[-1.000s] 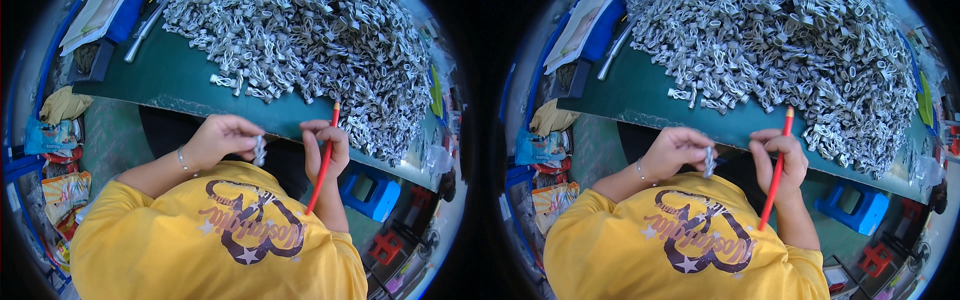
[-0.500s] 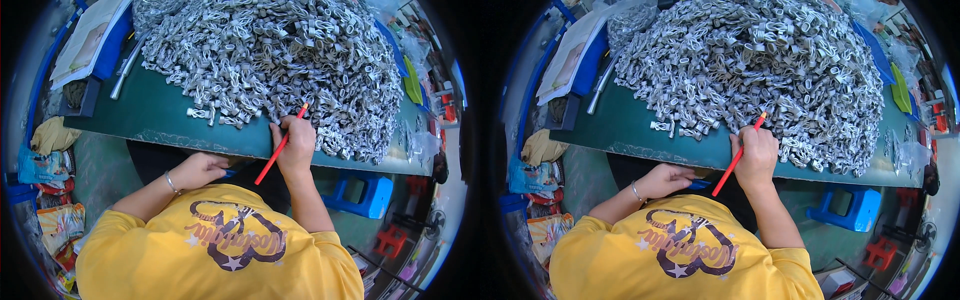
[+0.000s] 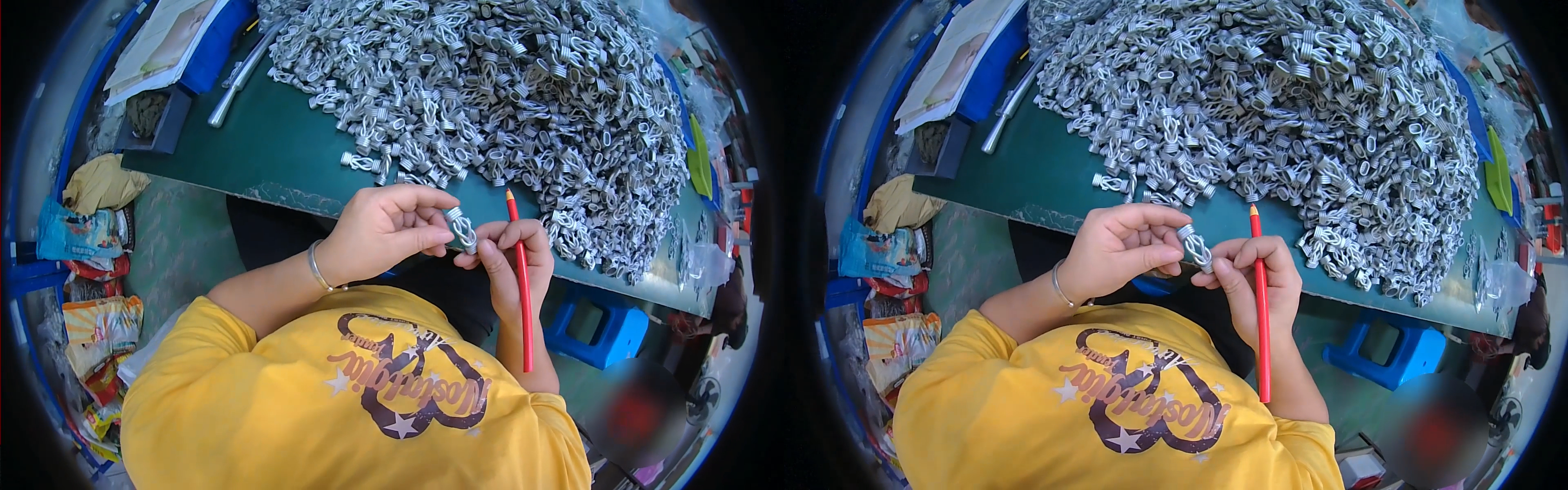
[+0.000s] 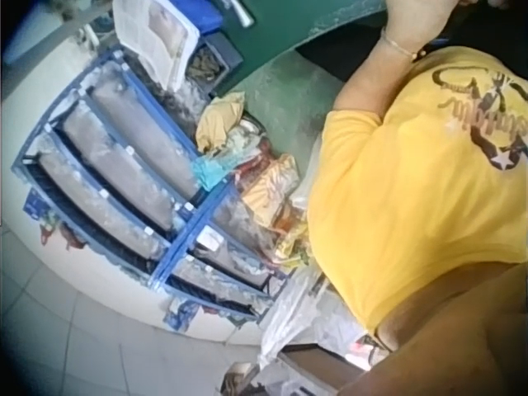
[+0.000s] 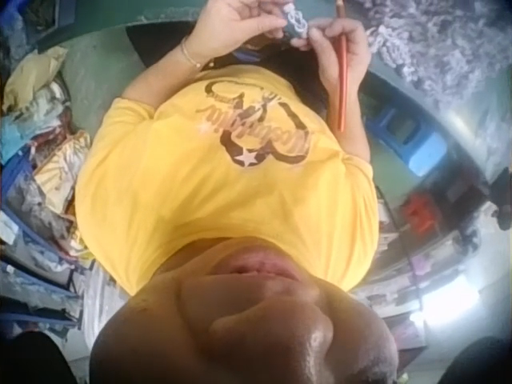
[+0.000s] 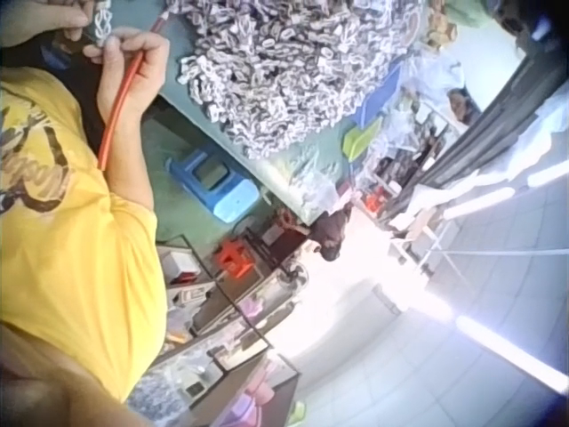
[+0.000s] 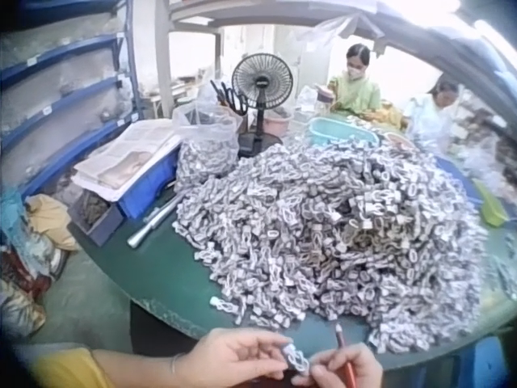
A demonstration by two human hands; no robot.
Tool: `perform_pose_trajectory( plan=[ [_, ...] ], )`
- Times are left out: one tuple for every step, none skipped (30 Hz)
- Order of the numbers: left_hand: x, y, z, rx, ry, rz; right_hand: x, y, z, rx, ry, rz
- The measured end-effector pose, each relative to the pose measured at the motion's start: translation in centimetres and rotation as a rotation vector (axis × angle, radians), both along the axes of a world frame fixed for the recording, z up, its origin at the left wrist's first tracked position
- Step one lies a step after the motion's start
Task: The person picks up metal brackets from a large pile, uses a red pen to mark a point on the surface of each bracket, and then places the marked brackets into a separate pile.
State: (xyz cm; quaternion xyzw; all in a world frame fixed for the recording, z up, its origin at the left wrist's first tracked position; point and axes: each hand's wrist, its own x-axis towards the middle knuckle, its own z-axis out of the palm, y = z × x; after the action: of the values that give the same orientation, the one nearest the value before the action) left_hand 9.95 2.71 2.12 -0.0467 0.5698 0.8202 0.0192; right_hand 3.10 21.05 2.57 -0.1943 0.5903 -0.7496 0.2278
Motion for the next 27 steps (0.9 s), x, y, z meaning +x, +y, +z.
perform_pose_trajectory(
  plan=[
    [-0.1,0.1,0.2,-0.026,-0.009,-0.021,0.0,0.1,-0.3,-0.046,0.005,0.015],
    [0.0,0.3,0.2,0.012,0.002,0.013,0.1,0.2,-0.5,-0.075,-0.012,0.035],
    [0.0,0.5,0.1,0.012,0.0,0.014,0.1,0.2,-0.9,-0.075,-0.014,0.036],
    [0.0,0.6,0.0,-0.022,0.076,0.017,0.1,0.2,-1.3,-0.068,0.059,0.031],
    [-0.1,0.8,0.0,-0.055,0.152,0.019,0.1,0.2,-1.7,-0.061,0.133,0.025],
    [0.0,0.8,-0.2,-0.055,0.146,0.02,0.2,0.4,-2.0,-0.048,0.165,0.021],
    [0.0,0.9,-0.3,-0.148,0.187,0.039,0.1,0.4,-2.2,-0.048,0.158,0.022],
    [0.1,0.9,-0.4,-0.241,0.229,0.057,0.0,0.3,-2.4,-0.02,0.293,-0.012],
    [0.1,0.9,-0.3,-0.24,0.224,0.054,0.0,0.4,-2.5,0.011,0.429,-0.049],
    [0.2,0.9,-0.3,-0.267,0.224,0.048,0.0,0.6,-2.6,0.019,0.496,-0.072],
    [0.2,0.9,-0.2,-0.294,0.225,0.041,0.1,0.6,-2.6,0.022,0.491,-0.075],
    [0.3,1.0,-0.4,-0.262,0.209,0.049,0.1,0.6,-2.5,-0.011,0.499,-0.098],
    [0.3,1.1,-0.4,-0.26,0.207,0.047,0.2,0.6,-2.4,-0.043,0.507,-0.121],
    [0.4,1.1,-0.3,-0.228,0.163,0.037,0.2,0.6,-2.3,-0.038,0.524,-0.128],
    [0.5,1.1,-0.2,-0.197,0.12,0.029,0.2,0.6,-2.2,-0.036,0.524,-0.129],
    [0.6,1.1,-0.4,-0.195,0.12,0.029,0.2,0.7,-2.2,-0.08,0.486,-0.079],
    [0.8,1.2,-0.7,-0.028,0.068,0.025,0.1,0.8,-2.1,-0.125,0.447,-0.028],
    [0.8,1.2,-0.9,0.138,0.02,0.02,0.0,1.1,-2.2,-0.132,0.41,0.034],
    [1.1,0.9,-1.3,0.138,0.025,0.021,0.2,0.8,-2.0,-0.121,0.424,0.001],
    [1.7,0.3,-1.7,0.127,-0.025,-0.076,0.0,0.8,-2.1,-0.025,0.536,-0.069],
    [2.4,-0.3,-2.1,0.114,-0.073,-0.169,-0.5,0.7,-2.3,0.069,0.649,-0.136],
    [3.0,-0.6,-2.5,0.17,-0.153,-0.212,-1.0,0.7,-2.4,0.156,0.759,-0.222],
    [3.6,-1.1,-2.7,0.045,-0.256,-0.287,-1.8,0.6,-2.4,0.243,0.867,-0.308],
    [4.1,-1.4,-3.2,-0.023,-0.289,-0.294,-2.4,0.6,-2.6,0.29,0.907,-0.341],
    [4.5,-1.5,-3.8,-0.091,-0.323,-0.3,-2.9,0.5,-2.7,0.305,0.927,-0.354],
    [4.8,-1.4,-4.7,-0.099,-0.308,-0.227,-3.2,0.3,-2.7,0.368,0.921,-0.358],
    [5.0,-1.3,-5.7,-0.106,-0.293,-0.155,-3.5,0.1,-2.7,0.431,0.916,-0.362]
  ],
)
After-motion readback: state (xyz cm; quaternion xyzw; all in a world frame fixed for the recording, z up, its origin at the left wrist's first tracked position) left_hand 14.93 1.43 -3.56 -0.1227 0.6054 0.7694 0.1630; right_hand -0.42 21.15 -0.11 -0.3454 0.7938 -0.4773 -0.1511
